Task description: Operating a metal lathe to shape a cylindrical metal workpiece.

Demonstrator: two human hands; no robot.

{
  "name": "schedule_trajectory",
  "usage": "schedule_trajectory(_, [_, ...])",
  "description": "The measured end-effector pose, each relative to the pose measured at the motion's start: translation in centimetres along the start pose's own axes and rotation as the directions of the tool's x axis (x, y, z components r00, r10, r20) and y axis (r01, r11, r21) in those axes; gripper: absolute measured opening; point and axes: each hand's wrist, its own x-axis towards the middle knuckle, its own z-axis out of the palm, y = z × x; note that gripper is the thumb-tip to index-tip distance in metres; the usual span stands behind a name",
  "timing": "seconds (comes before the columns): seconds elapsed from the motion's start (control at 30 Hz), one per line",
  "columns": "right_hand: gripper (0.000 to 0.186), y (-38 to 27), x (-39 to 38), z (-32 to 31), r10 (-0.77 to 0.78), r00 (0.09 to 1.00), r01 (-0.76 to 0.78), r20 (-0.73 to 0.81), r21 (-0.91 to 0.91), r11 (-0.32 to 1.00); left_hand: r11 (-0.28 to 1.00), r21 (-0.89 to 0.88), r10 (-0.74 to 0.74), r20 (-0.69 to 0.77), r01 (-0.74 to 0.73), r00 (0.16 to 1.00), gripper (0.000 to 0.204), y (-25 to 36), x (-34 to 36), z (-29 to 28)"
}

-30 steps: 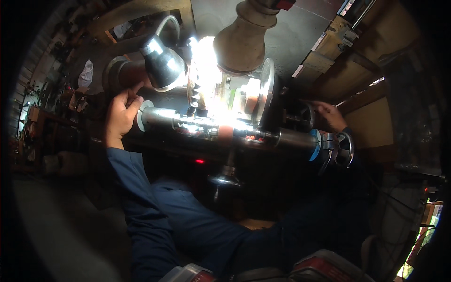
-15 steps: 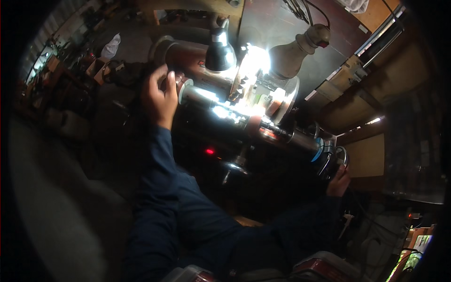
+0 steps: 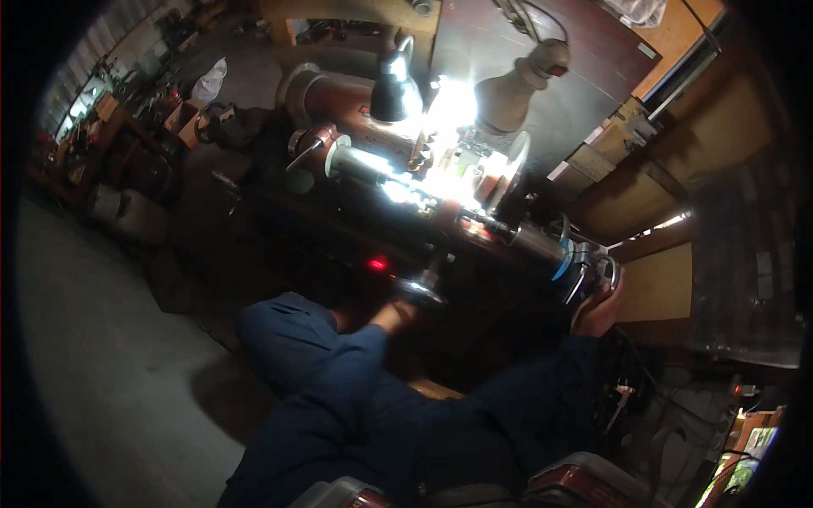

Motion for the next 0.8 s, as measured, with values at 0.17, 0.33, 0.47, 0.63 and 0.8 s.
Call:
schedule_trajectory(0.17, [0.044,2.1,0.4,-0.9,-0.021,1.000,0.020,-0.009,-0.058,0.998,-0.207,-0.895,-0.465,0.446,0.396,0.765,0.014,7.0,0.9,1.5])
schedule_trajectory(0.33, [0.041,-3.9,0.6,1.2,0.017,1.000,-0.020,0.021,0.140,0.990,0.658,-0.720,-0.603,-0.328,0.222,0.727,0.017,-18.5,-8.3,6.3])
schedule_trajectory(0.47, [0.041,0.8,0.6,-0.6,0.021,1.000,-0.021,-0.002,-0.046,0.999,-0.161,-0.825,-0.350,0.561,0.542,0.750,0.007,1.6,1.2,4.5])
schedule_trajectory(0.63, [0.041,0.4,0.8,0.0,0.000,1.000,0.000,-0.001,-0.048,0.999,0.226,-0.891,-0.635,0.173,0.395,0.753,0.029,-5.8,-3.7,2.0])
schedule_trajectory(0.8, [0.041,0.4,0.5,0.3,-0.009,1.000,0.008,-0.014,-0.051,0.999,0.350,-0.647,-0.629,0.373,0.677,0.682,0.013,-1.4,2.3,8.4])
